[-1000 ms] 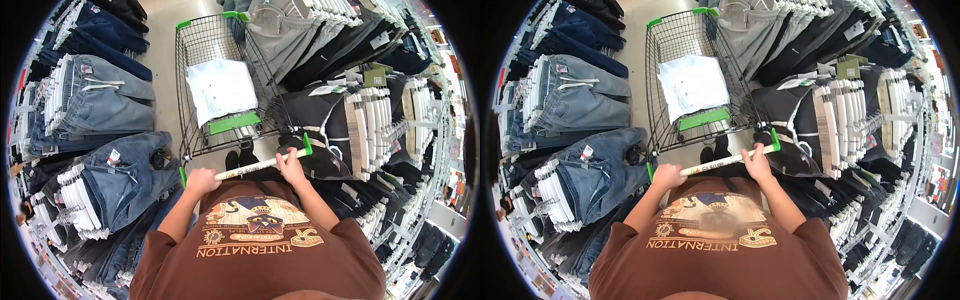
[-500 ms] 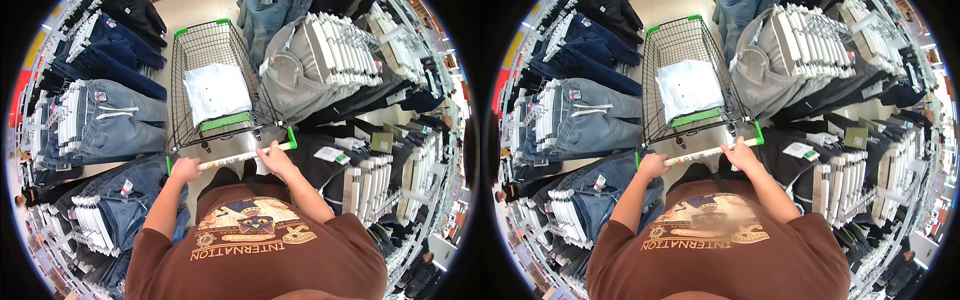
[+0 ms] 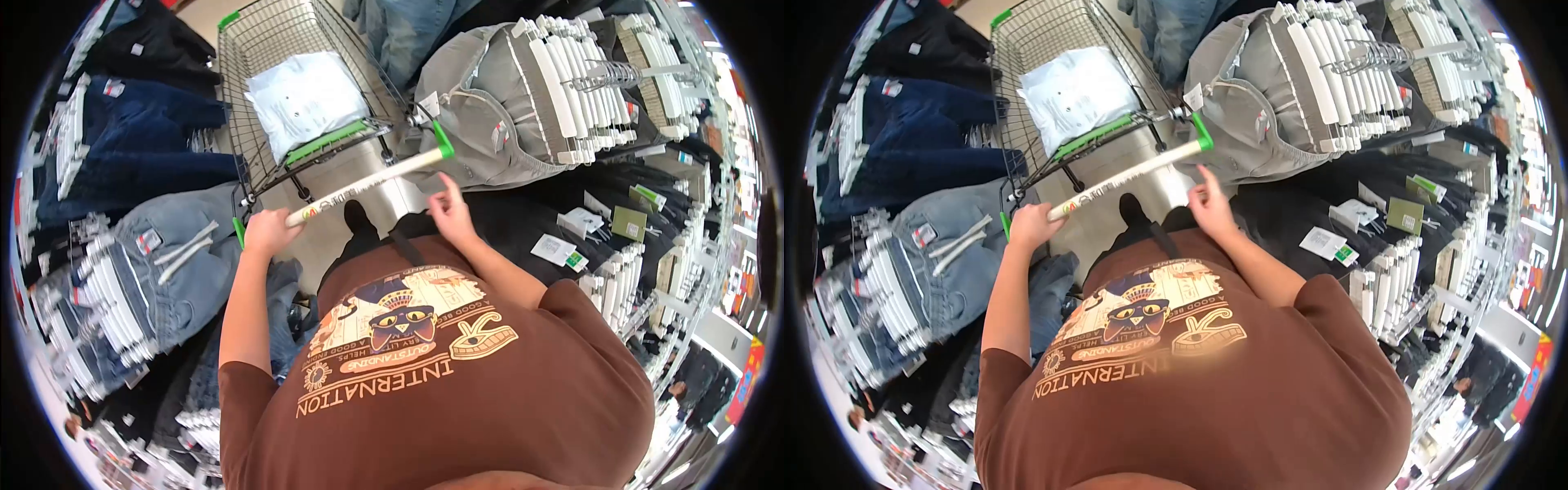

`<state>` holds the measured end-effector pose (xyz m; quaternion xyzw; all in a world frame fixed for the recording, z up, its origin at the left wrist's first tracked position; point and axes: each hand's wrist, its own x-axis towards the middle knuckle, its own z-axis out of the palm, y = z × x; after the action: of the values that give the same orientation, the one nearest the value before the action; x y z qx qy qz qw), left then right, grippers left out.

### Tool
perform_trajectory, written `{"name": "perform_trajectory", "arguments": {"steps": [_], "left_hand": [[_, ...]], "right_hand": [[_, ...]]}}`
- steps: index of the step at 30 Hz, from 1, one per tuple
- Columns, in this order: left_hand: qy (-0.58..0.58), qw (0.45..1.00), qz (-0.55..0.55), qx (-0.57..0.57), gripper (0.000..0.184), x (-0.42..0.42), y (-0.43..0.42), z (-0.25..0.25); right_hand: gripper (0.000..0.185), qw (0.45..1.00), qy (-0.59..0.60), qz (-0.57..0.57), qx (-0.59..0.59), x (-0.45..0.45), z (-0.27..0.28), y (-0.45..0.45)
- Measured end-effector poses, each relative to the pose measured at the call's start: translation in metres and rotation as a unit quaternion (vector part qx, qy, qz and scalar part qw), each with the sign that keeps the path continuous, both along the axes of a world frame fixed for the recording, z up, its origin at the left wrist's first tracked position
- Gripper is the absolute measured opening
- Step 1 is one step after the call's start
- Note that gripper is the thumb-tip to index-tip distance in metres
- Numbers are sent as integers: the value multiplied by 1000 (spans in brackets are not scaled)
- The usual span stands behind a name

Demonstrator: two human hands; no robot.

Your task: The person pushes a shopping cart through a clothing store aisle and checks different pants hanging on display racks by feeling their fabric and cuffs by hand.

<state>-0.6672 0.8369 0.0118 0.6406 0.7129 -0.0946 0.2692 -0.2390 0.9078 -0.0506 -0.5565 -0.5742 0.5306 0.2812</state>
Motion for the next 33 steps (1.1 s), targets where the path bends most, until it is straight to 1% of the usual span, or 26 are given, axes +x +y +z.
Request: {"name": "perform_trajectory", "arguments": {"steps": [1, 2, 3, 4, 5, 6, 7, 8, 10, 11, 12, 14, 15, 18, 19, 21, 23, 24, 26, 27, 28, 29, 30, 31, 32, 33], "left_hand": [[-6, 1000, -1, -7, 43, -7, 16, 0], [-28, 999, -14, 27, 45, -9, 35, -1], [-51, 996, -28, 62, 48, -3, 56, -3], [-77, 992, -40, 93, 51, 8, 74, -5], [-98, 983, -48, 146, 54, 23, 93, -7], [-119, 971, -56, 202, 56, 41, 120, -10], [-141, 954, -63, 256, 59, 56, 146, -12], [-109, 972, -44, 205, 61, 65, 170, -13], [-33, 994, -11, 105, 64, 80, 219, -11], [-5, 996, -33, 79, 74, 80, 235, -9], [0, 997, -27, 77, 74, 80, 247, -8], [-2, 993, -27, 116, 74, 75, 270, -17], [10, 993, -27, 116, 74, 75, 281, -16], [25, 993, -23, 111, 75, 71, 312, -17], [25, 993, -26, 114, 75, 68, 319, -21], [27, 994, -27, 102, 72, 67, 338, -24], [30, 997, -26, 63, 67, 67, 352, -19], [-15, 991, -42, 128, 63, 62, 356, -26], [-110, 959, -70, 250, 58, 44, 358, -40], [-118, 915, -175, 344, 60, 40, 362, -34], [-183, 895, -219, 343, 60, 40, 366, -33], [-250, 871, -258, 336, 60, 41, 366, -36], [-314, 841, -293, 330, 61, 46, 363, -36], [-355, 878, -296, 122, 59, 59, 361, -28], [-375, 877, -286, -91, 57, 72, 359, -23], [-365, 865, -274, -206, 60, 81, 351, -57]], "right_hand": [[55, 998, -24, -60, -19, 18, -21, 2], [55, 992, -47, -117, -12, 41, -52, 3], [67, 979, -44, -197, -36, 57, -64, 6], [83, 946, -92, -291, -112, 61, -54, 18], [89, 928, -82, -340, -127, 70, -45, 27], [94, 922, -44, -385, -20, 83, -73, 33], [91, 938, -19, -346, 34, 93, -68, 46], [88, 949, 2, -304, 84, 102, -63, 54], [79, 966, -21, -259, -11, 106, -40, 72], [75, 969, -30, -238, -62, 106, -34, 71], [69, 965, -42, -251, -69, 104, -38, 67], [60, 957, -65, -273, -71, 93, -50, 76], [59, 951, -54, -294, -77, 91, -67, 72], [56, 963, -111, -229, -85, 79, -89, 67], [54, 958, -175, -222, -46, 71, -98, 62], [54, 944, -174, -254, -121, 66, -114, 56], [60, 925, -142, -317, -155, 42, -99, 48], [61, 909, -82, -372, -169, 32, -96, 47], [63, 861, 40, -471, -187, 11, -93, 44], [61, 819, 142, -532, -161, -6, -85, 48], [59, 782, 238, -552, -166, -25, -54, 59], [57, 737, 328, -567, -168, -43, -9, 76], [56, 687, 416, -573, -164, -53, 25, 91], [55, 666, 457, -566, -167, -58, 39, 97], [54, 643, 497, -557, -168, -63, 50, 99], [54, 621, 537, -546, -168, -66, 61, 102]]}}
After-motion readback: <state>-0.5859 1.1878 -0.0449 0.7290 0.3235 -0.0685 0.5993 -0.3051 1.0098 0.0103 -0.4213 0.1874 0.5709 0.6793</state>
